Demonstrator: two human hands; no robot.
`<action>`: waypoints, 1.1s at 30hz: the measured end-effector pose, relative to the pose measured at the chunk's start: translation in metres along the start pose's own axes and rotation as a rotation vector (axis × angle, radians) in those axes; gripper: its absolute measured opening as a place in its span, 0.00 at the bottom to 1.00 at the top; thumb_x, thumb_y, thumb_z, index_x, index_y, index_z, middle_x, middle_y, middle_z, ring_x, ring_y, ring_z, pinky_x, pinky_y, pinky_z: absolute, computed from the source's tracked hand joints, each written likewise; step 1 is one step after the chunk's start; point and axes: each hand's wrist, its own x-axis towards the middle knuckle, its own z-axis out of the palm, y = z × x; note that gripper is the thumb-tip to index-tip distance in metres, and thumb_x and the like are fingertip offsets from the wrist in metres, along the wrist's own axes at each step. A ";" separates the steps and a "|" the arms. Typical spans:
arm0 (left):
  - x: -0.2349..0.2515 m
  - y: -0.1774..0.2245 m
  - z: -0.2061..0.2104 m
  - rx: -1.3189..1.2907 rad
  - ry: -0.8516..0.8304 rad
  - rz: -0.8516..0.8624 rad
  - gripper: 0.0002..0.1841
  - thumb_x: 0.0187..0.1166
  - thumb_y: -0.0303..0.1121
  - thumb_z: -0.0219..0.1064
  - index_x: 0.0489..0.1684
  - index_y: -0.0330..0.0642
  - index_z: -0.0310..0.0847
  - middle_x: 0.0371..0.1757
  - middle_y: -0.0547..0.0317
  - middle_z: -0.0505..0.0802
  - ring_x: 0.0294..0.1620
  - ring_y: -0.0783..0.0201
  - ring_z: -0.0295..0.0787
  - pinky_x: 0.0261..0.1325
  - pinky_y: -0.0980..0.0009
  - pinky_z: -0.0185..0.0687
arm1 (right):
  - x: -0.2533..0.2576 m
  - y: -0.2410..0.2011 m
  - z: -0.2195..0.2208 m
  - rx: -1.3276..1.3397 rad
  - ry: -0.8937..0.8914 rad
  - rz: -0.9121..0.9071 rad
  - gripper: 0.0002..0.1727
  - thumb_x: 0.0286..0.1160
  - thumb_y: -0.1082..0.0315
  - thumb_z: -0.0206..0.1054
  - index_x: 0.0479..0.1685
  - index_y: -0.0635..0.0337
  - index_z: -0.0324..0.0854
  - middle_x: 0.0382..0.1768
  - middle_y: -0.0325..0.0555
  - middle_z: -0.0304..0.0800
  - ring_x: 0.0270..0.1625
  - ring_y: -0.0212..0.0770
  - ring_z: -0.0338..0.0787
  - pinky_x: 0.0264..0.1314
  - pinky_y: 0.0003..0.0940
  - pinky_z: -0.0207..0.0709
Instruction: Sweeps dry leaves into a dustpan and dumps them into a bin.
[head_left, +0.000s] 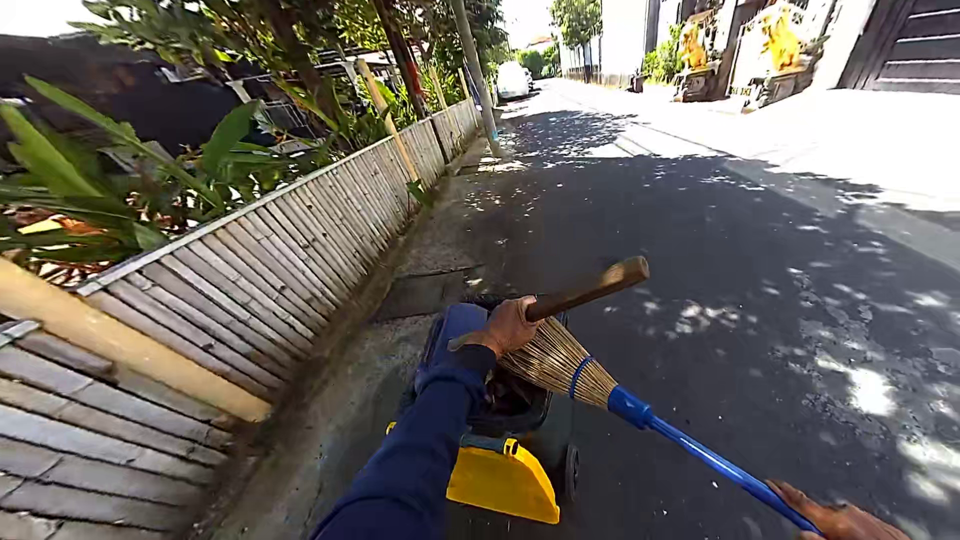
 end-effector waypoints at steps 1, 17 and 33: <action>0.006 0.004 -0.002 0.024 -0.012 0.016 0.17 0.86 0.39 0.63 0.50 0.29 0.83 0.47 0.35 0.90 0.53 0.40 0.89 0.61 0.42 0.79 | 0.003 0.007 0.006 -0.006 0.038 -0.021 0.31 0.89 0.54 0.58 0.91 0.46 0.65 0.43 0.67 0.93 0.45 0.71 0.93 0.48 0.72 0.82; 0.008 0.067 -0.050 0.330 -0.052 0.327 0.08 0.80 0.31 0.65 0.38 0.34 0.80 0.31 0.45 0.85 0.37 0.45 0.86 0.41 0.47 0.77 | 0.010 0.065 0.041 -0.186 0.353 -0.031 0.33 0.76 0.55 0.68 0.85 0.37 0.73 0.38 0.55 0.94 0.32 0.63 0.93 0.31 0.69 0.82; -0.058 0.077 -0.129 0.419 0.216 0.353 0.12 0.86 0.39 0.60 0.36 0.41 0.78 0.26 0.55 0.80 0.29 0.57 0.78 0.32 0.55 0.69 | 0.000 0.066 0.032 -0.229 0.393 -0.030 0.33 0.76 0.59 0.66 0.86 0.40 0.73 0.43 0.58 0.93 0.34 0.64 0.93 0.33 0.70 0.82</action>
